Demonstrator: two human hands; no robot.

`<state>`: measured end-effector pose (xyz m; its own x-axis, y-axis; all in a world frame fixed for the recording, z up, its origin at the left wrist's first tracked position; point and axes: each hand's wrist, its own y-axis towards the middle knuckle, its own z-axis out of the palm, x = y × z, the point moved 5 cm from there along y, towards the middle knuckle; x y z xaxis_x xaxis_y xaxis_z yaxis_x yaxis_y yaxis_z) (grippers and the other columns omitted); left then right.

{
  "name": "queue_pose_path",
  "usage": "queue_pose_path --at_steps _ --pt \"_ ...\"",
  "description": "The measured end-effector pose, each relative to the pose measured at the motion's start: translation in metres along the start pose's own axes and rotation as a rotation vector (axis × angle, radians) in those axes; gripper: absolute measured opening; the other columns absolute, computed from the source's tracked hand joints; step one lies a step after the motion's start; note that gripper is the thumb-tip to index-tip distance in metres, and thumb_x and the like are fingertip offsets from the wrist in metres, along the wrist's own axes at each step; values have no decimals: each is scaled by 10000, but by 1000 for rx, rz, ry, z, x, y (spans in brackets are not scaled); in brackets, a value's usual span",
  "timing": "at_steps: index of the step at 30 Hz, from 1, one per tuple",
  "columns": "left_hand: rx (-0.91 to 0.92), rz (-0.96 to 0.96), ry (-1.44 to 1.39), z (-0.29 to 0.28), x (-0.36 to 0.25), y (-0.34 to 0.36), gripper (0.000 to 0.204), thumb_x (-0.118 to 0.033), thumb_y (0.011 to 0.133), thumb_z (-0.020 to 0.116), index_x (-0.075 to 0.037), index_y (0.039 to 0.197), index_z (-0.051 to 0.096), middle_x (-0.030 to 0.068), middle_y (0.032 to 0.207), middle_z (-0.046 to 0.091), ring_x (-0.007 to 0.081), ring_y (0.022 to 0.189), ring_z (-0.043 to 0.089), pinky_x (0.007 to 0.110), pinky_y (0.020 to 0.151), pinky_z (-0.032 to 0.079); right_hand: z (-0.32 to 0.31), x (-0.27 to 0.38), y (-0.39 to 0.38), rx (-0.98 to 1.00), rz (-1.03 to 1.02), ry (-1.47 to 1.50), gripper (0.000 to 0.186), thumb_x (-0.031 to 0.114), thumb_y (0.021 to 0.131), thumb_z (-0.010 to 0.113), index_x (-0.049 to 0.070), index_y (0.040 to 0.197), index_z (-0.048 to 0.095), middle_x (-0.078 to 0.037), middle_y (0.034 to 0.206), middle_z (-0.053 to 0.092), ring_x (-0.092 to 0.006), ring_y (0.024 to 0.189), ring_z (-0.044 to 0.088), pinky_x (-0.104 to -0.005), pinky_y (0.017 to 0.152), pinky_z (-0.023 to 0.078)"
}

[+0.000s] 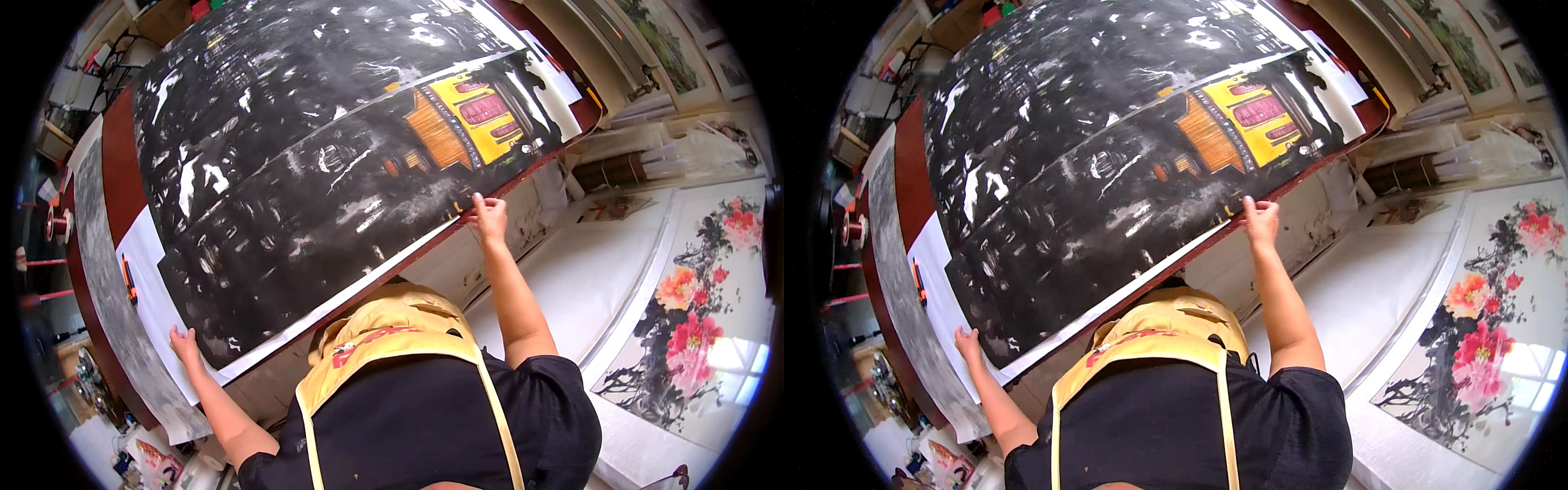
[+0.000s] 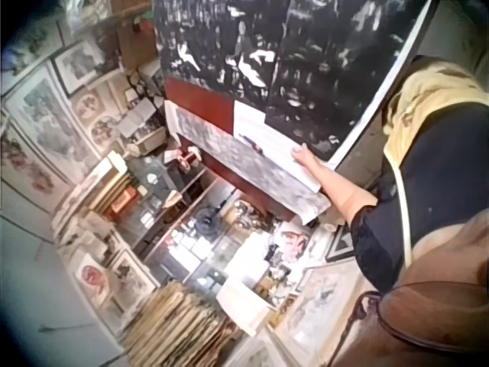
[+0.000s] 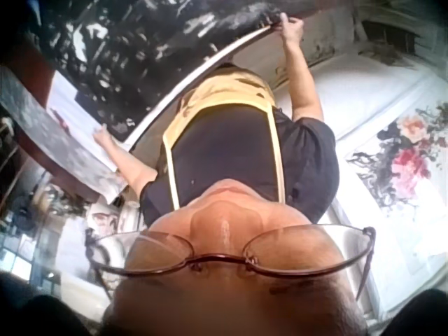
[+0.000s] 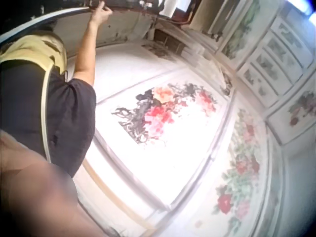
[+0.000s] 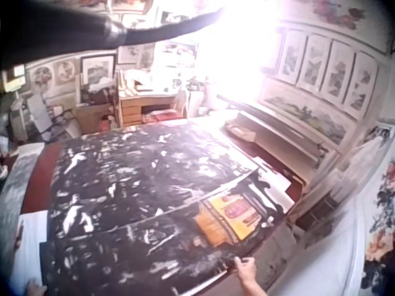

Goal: The person uses a metal ruler and a utility knife to cut a large sheet of dark, glossy material on a wooden table. They align the ruler, score the material, and peel away the cut strip. The person then repositions the remaining sheet and repeats the cutting process.

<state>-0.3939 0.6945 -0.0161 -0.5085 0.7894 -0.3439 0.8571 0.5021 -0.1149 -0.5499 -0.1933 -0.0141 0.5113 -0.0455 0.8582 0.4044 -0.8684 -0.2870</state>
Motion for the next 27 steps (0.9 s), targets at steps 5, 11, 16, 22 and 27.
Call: queue_pose_path --at_steps 5,11,16,22,27 --pt "-332 100 401 -7 -77 -67 671 -368 854 776 -200 1456 531 127 1432 519 360 1327 469 519 1078 418 -78 12 74 -183 -241 -68 446 367 911 788 16 1117 604 -65 901 677 -153 736 638 -307 708 544" --pt "-439 589 157 45 -268 -206 616 -345 900 737 -162 1456 545 169 1460 501 376 1352 461 527 1114 360 -152 85 170 -223 -575 -83 303 262 958 740 18 1120 663 -73 1021 676 -173 911 632 -325 843 526" --pt "-283 708 -9 124 -438 -327 637 -368 907 726 -163 1479 533 157 1506 472 399 1392 415 557 1155 302 -209 131 275 -236 -795 -261 338 272 970 723 16 1181 659 -98 1096 636 -214 935 632 -346 876 521" --pt "-103 631 29 182 -529 -403 712 -465 949 665 -247 1577 410 137 1643 309 426 1496 274 674 1181 190 -232 154 413 -50 -789 -377 508 418 1001 674 -10 1268 616 -169 1228 616 -288 1111 633 -396 978 501" --pt "-35 483 116 215 -533 -425 756 -520 972 612 -268 1621 317 153 1678 242 438 1529 215 681 1200 136 -209 156 513 83 -674 -490 672 552 1026 564 -52 1322 577 -207 1326 627 -306 1213 620 -395 1044 474"
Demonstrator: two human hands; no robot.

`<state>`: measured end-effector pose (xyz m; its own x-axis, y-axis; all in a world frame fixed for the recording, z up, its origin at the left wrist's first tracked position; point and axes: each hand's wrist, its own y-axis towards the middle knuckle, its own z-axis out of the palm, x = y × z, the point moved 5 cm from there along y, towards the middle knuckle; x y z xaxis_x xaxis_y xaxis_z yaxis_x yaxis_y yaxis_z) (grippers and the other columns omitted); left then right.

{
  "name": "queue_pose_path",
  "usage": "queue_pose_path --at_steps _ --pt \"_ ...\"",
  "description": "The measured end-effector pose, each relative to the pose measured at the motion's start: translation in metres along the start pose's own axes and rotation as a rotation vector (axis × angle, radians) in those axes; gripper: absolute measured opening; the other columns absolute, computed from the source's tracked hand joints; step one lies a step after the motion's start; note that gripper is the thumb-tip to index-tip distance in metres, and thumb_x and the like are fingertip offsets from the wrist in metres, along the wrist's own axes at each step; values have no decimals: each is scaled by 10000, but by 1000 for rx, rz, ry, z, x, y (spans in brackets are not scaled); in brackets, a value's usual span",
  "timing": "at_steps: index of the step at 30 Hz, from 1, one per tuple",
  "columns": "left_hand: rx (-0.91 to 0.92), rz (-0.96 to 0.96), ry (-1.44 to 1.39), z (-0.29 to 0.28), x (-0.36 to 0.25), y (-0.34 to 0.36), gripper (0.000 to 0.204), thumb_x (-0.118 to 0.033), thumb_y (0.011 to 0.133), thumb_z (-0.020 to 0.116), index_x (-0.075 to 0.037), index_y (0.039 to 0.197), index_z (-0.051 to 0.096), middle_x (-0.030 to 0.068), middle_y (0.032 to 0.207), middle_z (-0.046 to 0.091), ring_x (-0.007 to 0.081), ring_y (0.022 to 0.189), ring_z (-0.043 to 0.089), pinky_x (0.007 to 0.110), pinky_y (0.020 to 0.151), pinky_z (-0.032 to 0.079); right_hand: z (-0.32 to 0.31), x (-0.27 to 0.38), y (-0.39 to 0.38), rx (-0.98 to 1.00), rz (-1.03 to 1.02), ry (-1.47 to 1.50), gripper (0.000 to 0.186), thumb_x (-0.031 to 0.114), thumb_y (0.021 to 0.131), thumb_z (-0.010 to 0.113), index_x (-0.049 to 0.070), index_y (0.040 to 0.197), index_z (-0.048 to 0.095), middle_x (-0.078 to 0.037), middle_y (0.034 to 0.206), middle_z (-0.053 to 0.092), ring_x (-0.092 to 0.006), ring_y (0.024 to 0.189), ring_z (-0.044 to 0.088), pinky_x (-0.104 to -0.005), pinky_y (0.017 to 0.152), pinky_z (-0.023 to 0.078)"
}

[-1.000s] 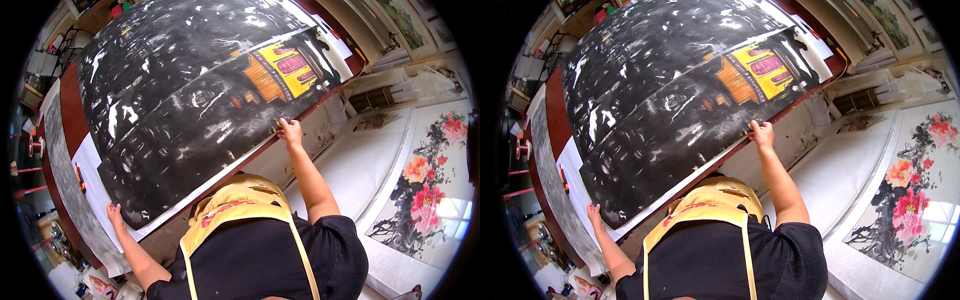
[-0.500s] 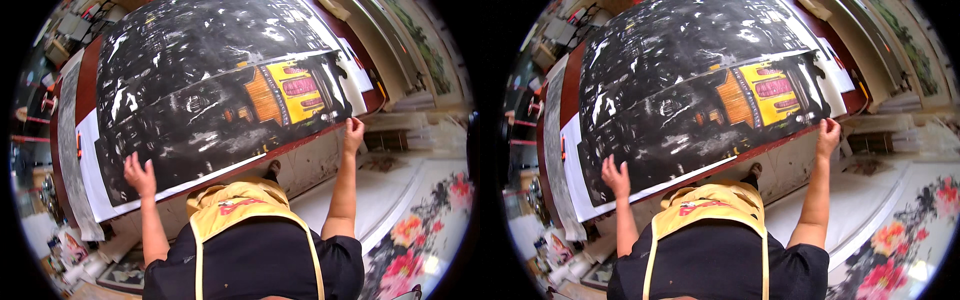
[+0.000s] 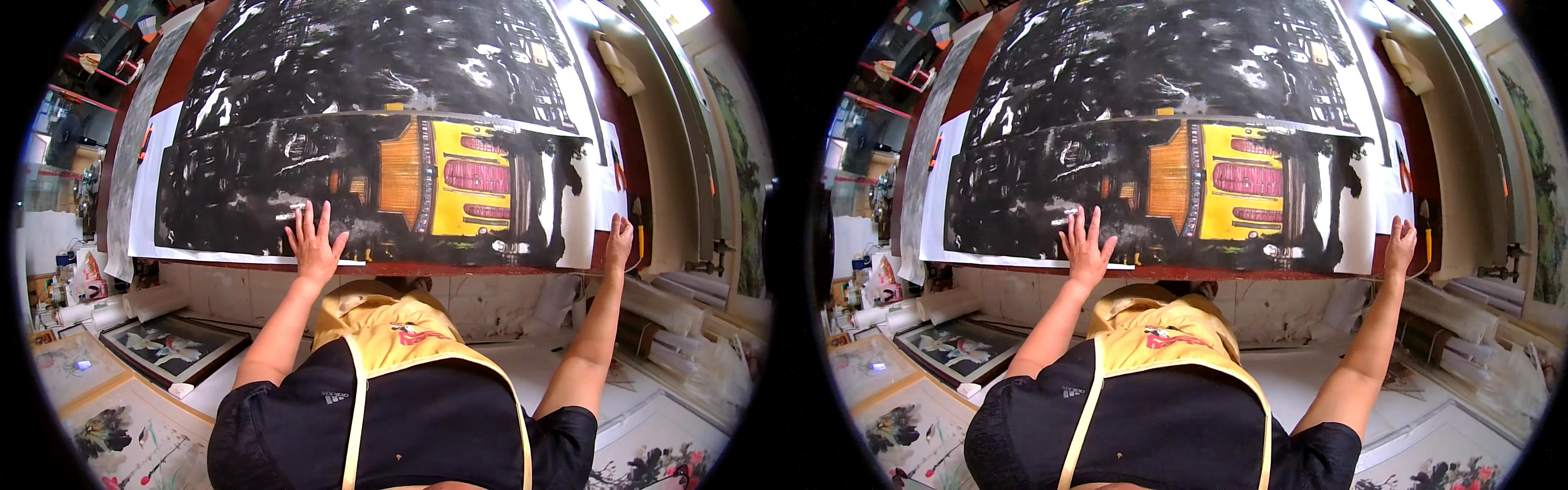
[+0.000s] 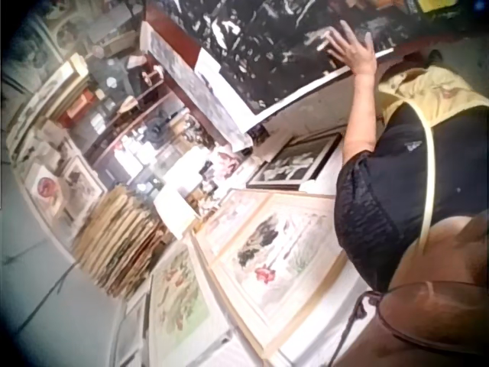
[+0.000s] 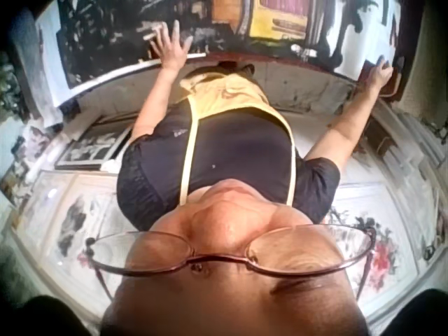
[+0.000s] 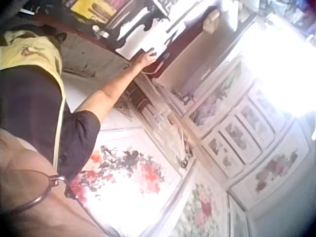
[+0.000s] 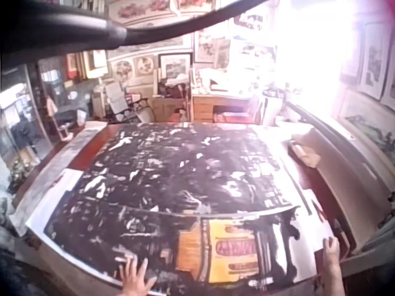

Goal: The person uses a metal ruler and a utility knife to cut a large sheet of dark, glossy material on a wooden table. They align the ruler, score the material, and peel away the cut strip. The person then repositions the remaining sheet and repeats the cutting process.

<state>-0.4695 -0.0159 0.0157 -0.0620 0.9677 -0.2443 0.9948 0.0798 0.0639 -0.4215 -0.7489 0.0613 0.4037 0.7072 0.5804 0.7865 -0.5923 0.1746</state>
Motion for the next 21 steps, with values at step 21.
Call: queue_pose_path --at_steps 21 --pt "3 -110 149 15 3 -19 704 -525 1008 529 -262 1625 316 119 1696 233 374 1559 194 628 1231 119 71 76 40 899 428 1358 712 323 920 707 89 1538 443 -154 1382 620 -310 1190 652 -447 1022 539"
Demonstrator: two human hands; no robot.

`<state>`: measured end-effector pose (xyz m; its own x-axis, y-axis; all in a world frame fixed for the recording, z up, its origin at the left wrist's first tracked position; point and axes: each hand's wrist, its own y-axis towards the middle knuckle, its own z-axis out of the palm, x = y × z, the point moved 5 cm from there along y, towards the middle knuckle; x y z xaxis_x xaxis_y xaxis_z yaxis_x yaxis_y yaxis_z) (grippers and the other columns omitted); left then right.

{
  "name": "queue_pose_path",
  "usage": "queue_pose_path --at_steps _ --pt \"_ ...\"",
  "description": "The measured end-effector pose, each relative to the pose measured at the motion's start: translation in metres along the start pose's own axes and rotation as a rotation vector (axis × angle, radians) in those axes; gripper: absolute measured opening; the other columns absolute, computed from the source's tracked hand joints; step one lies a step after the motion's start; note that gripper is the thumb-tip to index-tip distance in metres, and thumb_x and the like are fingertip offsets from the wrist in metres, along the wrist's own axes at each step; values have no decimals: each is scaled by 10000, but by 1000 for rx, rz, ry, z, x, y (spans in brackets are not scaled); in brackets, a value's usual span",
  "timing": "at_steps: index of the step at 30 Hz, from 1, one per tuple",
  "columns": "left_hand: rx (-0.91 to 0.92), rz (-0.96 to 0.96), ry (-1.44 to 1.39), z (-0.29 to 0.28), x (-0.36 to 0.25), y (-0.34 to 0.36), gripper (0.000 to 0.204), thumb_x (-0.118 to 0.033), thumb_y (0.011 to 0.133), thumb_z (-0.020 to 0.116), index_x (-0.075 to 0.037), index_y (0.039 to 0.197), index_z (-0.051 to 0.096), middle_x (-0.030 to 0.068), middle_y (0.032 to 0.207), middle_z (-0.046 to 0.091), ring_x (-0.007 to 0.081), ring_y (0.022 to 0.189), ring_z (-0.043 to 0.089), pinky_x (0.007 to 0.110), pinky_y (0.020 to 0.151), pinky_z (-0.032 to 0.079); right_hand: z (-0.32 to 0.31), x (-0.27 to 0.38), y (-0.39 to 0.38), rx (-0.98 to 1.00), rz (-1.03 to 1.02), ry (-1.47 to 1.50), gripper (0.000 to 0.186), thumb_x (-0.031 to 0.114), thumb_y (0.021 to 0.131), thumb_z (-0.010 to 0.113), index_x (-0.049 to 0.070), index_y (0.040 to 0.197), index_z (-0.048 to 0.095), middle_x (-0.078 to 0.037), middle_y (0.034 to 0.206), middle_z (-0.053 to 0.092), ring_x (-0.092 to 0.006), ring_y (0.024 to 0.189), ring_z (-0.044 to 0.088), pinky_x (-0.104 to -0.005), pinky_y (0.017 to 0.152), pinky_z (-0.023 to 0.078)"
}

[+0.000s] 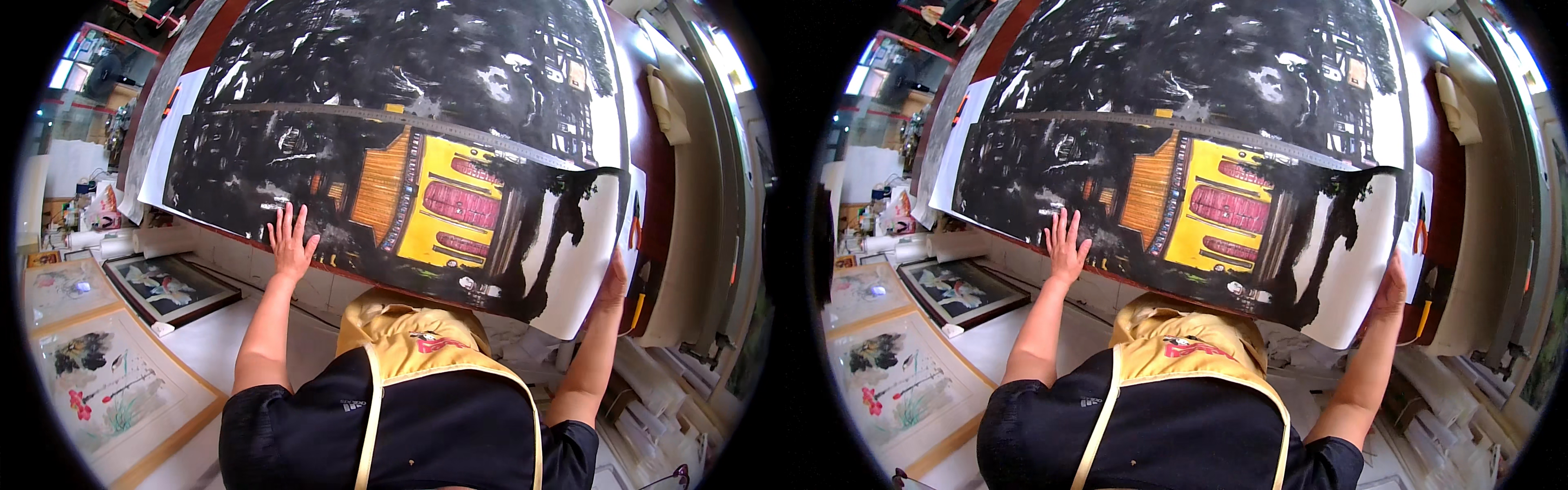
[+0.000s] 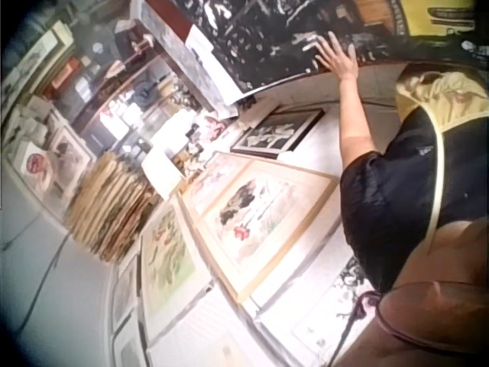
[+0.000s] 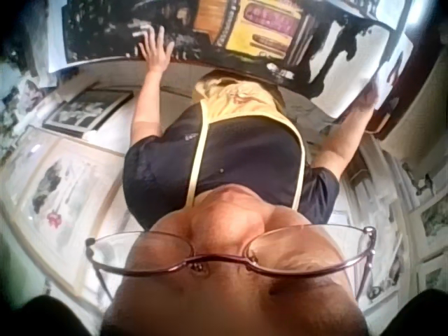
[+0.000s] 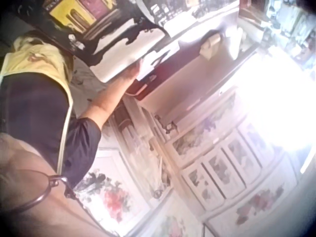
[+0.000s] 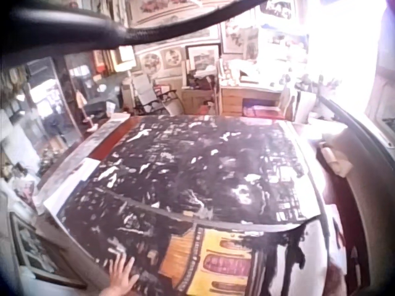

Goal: The person uses a metal ruler and a utility knife to cut a large sheet of dark, glossy material on a wooden table. They align the ruler, score the material, and peel away the cut strip. The person then repositions the remaining sheet and repeats the cutting process.

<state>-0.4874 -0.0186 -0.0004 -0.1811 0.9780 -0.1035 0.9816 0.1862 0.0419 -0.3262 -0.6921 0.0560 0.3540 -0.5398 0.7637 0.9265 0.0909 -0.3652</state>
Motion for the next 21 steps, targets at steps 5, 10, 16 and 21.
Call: queue_pose_path --at_steps 5,10,16,21 --pt "47 -17 -14 2 -7 3 703 -509 1006 542 -256 1622 319 118 1700 216 368 1564 178 608 1242 98 -44 54 8 -99 -147 -573 692 -24 862 688 79 1497 435 -87 1306 633 -198 1187 620 -319 1035 479" --pt "47 -19 -16 7 -12 2 714 -492 996 562 -247 1622 320 123 1698 217 368 1562 181 598 1245 94 -89 28 16 -187 -180 -856 655 -48 918 654 67 1517 414 -8 1094 618 -104 958 570 -245 856 448" --pt "41 -22 -37 1 -12 3 703 -507 1000 548 -245 1615 334 116 1692 235 366 1555 198 594 1245 95 -102 22 23 -466 -177 -1021 290 105 935 741 40 1190 620 58 835 491 -59 744 447 -202 674 379" --pt "59 -9 -15 -3 -14 4 696 -538 994 537 -237 1598 368 117 1671 281 367 1536 238 608 1237 116 -108 21 28 -457 -227 -1079 163 116 933 741 41 988 607 67 817 495 -55 734 449 -216 667 391"
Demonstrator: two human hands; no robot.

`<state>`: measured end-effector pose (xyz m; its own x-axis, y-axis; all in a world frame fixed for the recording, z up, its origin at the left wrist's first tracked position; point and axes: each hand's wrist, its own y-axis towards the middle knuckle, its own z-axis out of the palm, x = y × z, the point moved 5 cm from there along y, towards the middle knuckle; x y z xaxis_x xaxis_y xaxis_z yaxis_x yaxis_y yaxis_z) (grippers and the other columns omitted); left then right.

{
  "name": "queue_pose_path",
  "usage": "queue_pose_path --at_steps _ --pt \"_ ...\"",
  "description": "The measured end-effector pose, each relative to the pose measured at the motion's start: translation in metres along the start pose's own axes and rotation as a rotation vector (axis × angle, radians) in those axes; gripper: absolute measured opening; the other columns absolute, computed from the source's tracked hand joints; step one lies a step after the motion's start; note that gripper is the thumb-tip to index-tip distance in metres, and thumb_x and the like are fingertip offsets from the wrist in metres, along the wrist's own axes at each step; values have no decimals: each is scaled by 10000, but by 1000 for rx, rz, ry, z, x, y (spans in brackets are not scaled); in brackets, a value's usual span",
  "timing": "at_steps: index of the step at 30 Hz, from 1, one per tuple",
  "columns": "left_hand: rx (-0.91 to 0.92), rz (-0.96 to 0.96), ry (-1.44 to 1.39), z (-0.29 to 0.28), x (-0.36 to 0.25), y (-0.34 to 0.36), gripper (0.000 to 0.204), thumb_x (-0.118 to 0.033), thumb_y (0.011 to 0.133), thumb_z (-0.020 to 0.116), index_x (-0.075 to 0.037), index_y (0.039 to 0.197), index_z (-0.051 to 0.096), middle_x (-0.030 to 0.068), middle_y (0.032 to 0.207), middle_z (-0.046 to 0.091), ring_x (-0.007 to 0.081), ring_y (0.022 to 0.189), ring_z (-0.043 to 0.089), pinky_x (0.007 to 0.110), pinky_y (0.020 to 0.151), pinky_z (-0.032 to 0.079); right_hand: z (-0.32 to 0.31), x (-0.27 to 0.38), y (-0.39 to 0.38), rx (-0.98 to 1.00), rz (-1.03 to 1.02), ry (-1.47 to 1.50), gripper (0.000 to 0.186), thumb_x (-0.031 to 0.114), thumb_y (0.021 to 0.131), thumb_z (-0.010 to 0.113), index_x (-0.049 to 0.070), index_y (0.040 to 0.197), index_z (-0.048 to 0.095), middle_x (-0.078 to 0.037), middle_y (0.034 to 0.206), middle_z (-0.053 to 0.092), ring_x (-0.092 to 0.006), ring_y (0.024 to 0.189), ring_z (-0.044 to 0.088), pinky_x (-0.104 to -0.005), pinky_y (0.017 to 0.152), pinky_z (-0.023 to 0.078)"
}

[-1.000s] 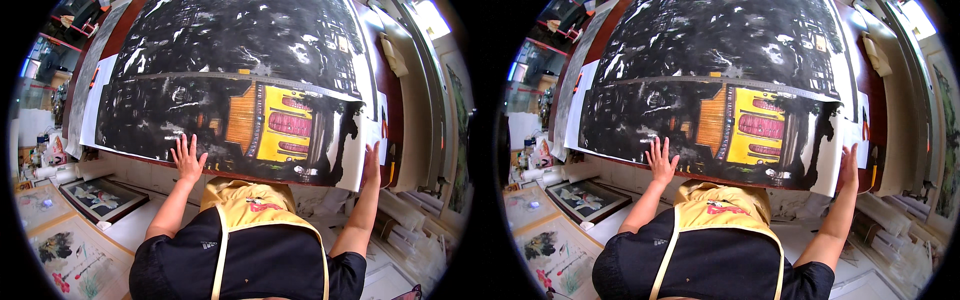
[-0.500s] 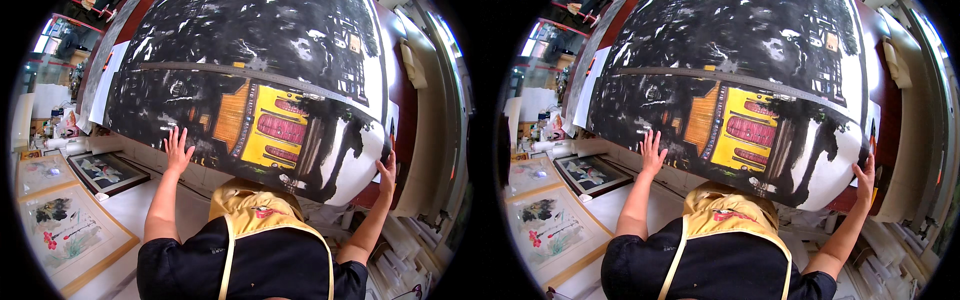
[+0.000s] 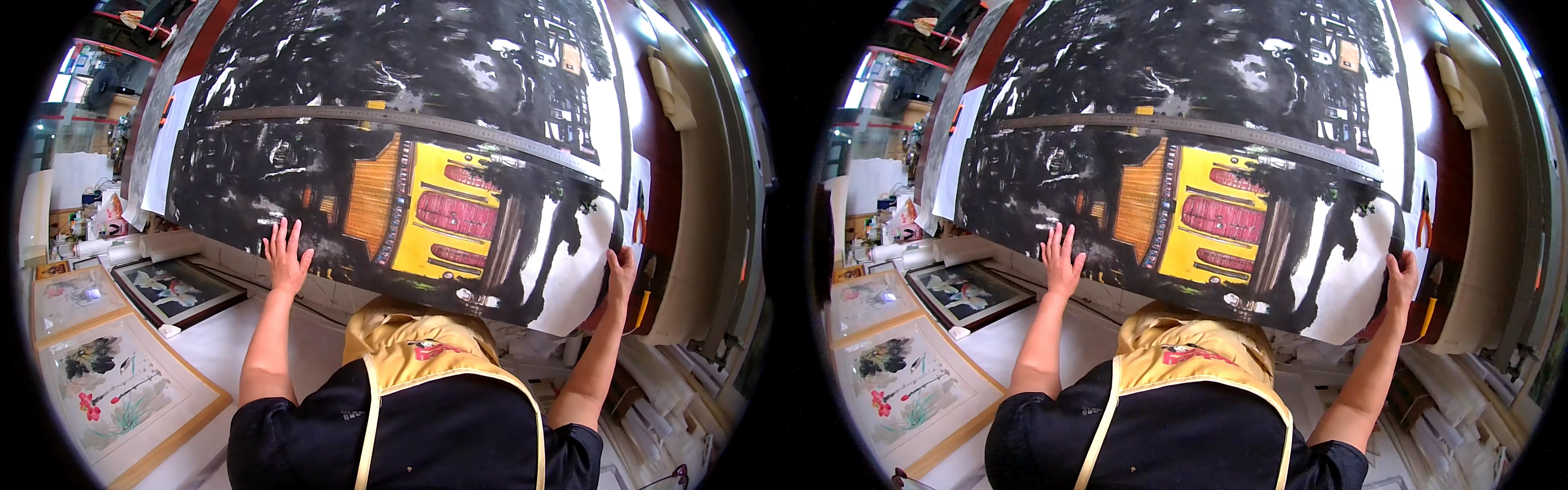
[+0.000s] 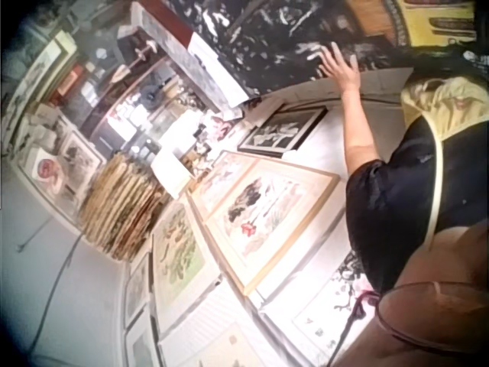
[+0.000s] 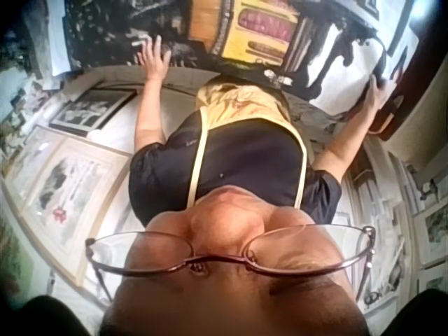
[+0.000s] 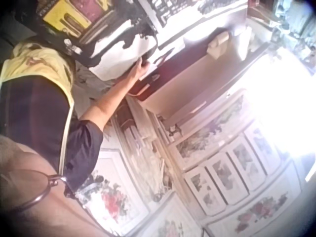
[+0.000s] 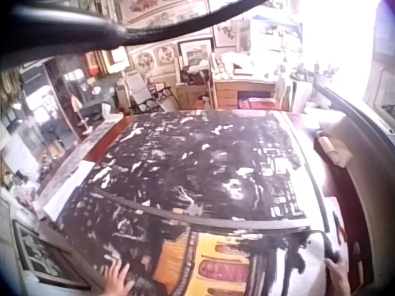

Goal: The person uses a metal ruler and a utility knife to cut a large sheet of dark, glossy material on a wooden table. They align the ruler, score the material, and peel away the cut strip. The person then repositions the remaining sheet and repeats the cutting process.

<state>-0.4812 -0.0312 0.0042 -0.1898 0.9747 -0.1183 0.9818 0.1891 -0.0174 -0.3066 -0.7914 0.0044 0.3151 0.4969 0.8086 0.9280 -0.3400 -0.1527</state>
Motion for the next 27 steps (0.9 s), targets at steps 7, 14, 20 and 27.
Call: queue_pose_path --at_steps 7,14,20,27 --pt "-43 12 21 -6 -2 1 696 -515 969 579 -219 1575 410 141 1635 326 384 1511 272 617 1222 148 5 -12 13 -14 41 -64 191 198 951 736 33 964 639 36 843 569 -68 767 492 -231 709 422" --pt "-183 3 35 -10 -25 80 710 -460 932 661 -261 1570 422 129 1625 343 408 1488 291 623 1190 178 -13 -69 68 -32 80 36 337 348 963 746 33 1081 731 8 894 658 -58 783 579 -232 666 447" --pt "-88 -181 15 -2 -20 129 715 -601 989 532 -324 1612 318 151 1677 229 440 1540 175 696 1198 114 9 -9 54 -180 -17 -477 788 543 817 821 -105 1215 614 -218 1091 681 -348 1009 643 -430 917 499" --pt "-38 -210 13 13 -18 125 756 -647 964 537 -341 1615 303 141 1683 225 432 1545 180 705 1201 108 26 13 44 -60 28 -663 760 468 737 894 -108 1147 614 -260 1082 675 -403 985 644 -443 898 506"
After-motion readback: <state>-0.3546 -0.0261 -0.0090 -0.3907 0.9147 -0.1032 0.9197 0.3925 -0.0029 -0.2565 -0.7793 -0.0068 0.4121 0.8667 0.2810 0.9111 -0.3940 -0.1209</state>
